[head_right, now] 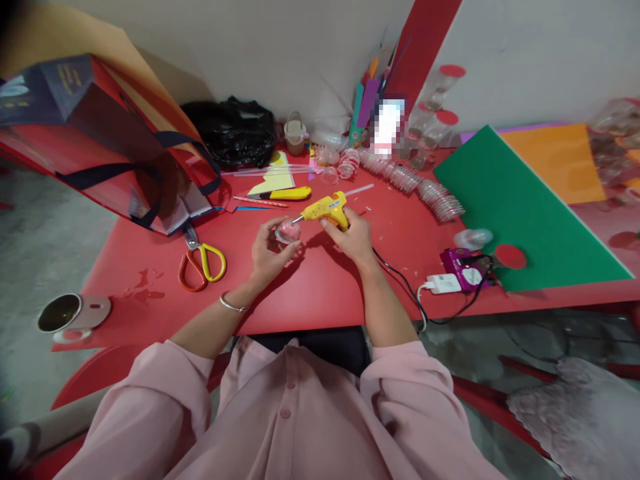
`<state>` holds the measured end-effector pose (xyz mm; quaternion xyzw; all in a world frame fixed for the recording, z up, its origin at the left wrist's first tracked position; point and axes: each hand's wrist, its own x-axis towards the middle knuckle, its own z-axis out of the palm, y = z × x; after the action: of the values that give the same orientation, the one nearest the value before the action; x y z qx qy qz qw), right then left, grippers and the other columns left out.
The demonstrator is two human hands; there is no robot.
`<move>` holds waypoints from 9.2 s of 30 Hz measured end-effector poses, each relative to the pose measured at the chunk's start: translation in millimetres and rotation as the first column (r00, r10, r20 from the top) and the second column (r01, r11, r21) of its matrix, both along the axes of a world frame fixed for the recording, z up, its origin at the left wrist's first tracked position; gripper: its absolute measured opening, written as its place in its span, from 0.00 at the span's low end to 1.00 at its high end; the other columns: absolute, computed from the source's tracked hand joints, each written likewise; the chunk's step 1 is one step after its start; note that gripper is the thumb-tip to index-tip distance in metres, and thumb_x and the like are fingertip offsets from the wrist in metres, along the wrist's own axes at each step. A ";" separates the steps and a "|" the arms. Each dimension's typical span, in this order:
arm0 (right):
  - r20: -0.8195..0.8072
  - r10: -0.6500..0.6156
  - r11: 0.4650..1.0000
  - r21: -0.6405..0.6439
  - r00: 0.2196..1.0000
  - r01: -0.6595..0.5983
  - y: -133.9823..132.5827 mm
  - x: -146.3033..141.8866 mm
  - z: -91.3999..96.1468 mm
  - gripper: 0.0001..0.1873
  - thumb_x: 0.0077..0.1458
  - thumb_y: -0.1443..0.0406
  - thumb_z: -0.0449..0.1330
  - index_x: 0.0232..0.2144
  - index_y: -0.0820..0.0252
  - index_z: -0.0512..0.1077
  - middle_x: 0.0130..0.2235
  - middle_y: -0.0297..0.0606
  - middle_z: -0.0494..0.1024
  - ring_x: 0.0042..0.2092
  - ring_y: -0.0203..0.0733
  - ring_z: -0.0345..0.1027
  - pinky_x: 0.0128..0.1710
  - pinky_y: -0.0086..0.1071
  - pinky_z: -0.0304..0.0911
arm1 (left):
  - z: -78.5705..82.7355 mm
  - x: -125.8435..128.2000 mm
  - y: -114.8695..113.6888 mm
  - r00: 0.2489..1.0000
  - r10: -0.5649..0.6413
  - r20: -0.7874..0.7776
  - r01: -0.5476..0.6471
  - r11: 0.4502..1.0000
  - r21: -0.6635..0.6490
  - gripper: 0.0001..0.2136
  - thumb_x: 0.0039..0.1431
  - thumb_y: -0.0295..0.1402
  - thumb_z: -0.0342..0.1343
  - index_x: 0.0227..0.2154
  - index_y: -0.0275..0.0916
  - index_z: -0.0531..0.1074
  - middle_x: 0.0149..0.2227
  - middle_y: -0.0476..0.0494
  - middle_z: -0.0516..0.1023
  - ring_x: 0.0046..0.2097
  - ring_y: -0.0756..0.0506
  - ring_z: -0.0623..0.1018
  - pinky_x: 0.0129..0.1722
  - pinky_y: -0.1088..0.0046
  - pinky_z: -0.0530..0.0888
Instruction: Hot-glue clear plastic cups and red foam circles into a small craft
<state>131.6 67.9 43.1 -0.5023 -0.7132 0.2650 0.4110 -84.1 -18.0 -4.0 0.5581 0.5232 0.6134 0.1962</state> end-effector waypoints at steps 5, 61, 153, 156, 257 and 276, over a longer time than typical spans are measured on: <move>0.008 -0.001 1.000 0.001 1.000 0.001 0.4 0.4 -0.2 0.24 0.55 0.42 0.68 0.29 0.53 0.70 0.25 0.29 0.66 0.29 0.38 0.57 0.32 0.37 0.55 | 2.5 -1.4 0.0 1.000 0.016 0.000 -0.016 1.000 -0.010 0.29 0.56 0.38 0.73 0.59 0.44 0.72 0.54 0.40 0.82 0.38 0.49 0.79 0.31 0.74 0.75; 0.037 -0.002 1.000 0.007 0.999 0.002 1.7 1.0 -4.3 0.24 0.56 0.42 0.67 0.28 0.53 0.68 0.25 0.28 0.64 0.28 0.37 0.55 0.33 0.36 0.52 | 18.7 1.8 -8.8 0.990 -0.058 0.130 0.075 0.988 -0.133 0.28 0.58 0.42 0.72 0.58 0.42 0.71 0.56 0.38 0.80 0.39 0.48 0.78 0.36 0.72 0.74; 0.117 -0.009 1.000 -0.018 0.993 0.011 -0.4 -1.8 -17.9 0.23 0.58 0.42 0.65 0.30 0.53 0.67 0.27 0.27 0.65 0.30 0.39 0.54 0.34 0.35 0.53 | 18.0 -11.4 0.6 0.304 -0.224 0.926 0.604 0.797 -0.005 0.17 0.63 0.38 0.68 0.51 0.36 0.79 0.46 0.35 0.86 0.40 0.41 0.88 0.31 0.70 0.84; 0.126 -0.007 1.000 -0.024 0.992 0.010 1.1 -0.7 -20.0 0.23 0.59 0.43 0.64 0.32 0.53 0.69 0.28 0.27 0.65 0.31 0.39 0.55 0.34 0.35 0.54 | 18.7 -11.5 0.3 0.301 -0.223 0.927 0.618 0.786 -0.012 0.17 0.64 0.39 0.67 0.51 0.35 0.79 0.44 0.35 0.86 0.37 0.42 0.87 0.29 0.71 0.83; 0.045 -0.009 0.998 -0.062 0.999 0.011 -2.5 -6.5 -17.0 0.24 0.58 0.42 0.66 0.31 0.54 0.70 0.26 0.26 0.65 0.29 0.37 0.55 0.32 0.34 0.53 | 23.6 -4.8 -3.8 0.459 -0.284 0.842 0.595 0.802 -0.054 0.35 0.47 0.35 0.80 0.57 0.42 0.71 0.46 0.43 0.83 0.43 0.39 0.89 0.39 0.65 0.87; -0.124 -0.089 0.993 -0.089 0.988 0.078 -7.2 -13.0 -15.0 0.26 0.50 0.45 0.71 0.40 0.57 0.75 0.36 0.38 0.81 0.35 0.44 0.70 0.39 0.39 0.66 | 23.4 -8.4 -1.4 0.796 -0.082 0.600 0.229 0.958 -0.172 0.27 0.39 0.28 0.80 0.46 0.41 0.82 0.50 0.44 0.81 0.45 0.48 0.82 0.43 0.75 0.82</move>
<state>118.6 60.6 28.1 -0.5304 -0.6520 0.3090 0.4450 -92.4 -19.4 19.4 0.3553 0.4578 0.6707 0.4630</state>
